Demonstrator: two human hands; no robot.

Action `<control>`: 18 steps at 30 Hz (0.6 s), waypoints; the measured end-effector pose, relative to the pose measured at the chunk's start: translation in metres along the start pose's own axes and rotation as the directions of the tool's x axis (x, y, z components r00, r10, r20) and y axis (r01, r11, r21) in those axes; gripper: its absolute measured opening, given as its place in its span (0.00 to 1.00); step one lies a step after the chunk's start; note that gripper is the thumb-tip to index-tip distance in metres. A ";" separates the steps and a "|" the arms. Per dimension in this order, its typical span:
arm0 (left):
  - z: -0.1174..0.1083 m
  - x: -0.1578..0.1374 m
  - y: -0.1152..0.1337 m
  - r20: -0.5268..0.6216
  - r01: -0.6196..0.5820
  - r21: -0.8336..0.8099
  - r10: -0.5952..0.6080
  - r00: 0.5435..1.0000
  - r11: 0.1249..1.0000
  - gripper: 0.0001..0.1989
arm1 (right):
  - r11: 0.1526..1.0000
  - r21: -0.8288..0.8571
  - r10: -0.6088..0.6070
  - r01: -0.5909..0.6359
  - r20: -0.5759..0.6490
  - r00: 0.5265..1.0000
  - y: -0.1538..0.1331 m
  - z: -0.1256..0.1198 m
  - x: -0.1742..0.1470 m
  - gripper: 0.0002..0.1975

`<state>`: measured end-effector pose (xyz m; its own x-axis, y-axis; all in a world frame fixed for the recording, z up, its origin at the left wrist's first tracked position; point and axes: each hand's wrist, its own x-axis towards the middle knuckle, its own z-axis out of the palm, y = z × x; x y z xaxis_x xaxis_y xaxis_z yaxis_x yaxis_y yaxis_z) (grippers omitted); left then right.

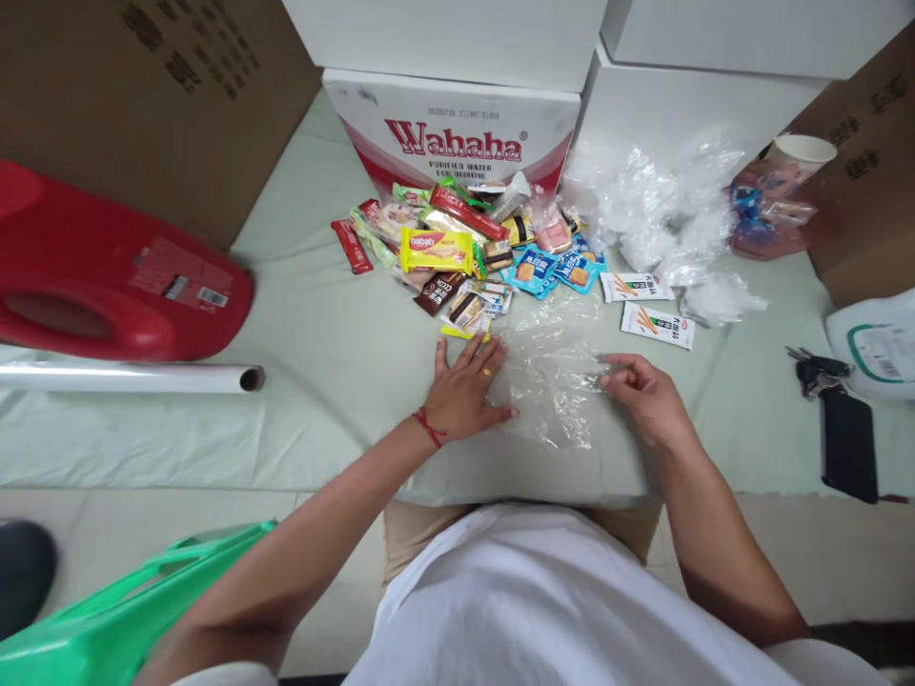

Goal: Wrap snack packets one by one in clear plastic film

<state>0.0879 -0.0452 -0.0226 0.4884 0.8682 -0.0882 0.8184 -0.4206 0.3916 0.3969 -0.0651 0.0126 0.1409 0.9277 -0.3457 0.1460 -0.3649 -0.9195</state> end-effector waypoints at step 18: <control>-0.019 0.022 -0.021 0.075 -0.002 -0.219 0.019 0.997 0.976 0.23 | 0.239 -0.411 -0.495 0.880 0.728 0.475 -0.005 0.013 -0.088 0.11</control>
<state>0.0763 -0.0122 -0.0153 0.5254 0.8376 -0.1495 0.7309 -0.3544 0.5832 0.3708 -0.1436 0.0451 -0.7179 0.6786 0.1554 0.5614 0.6963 -0.4472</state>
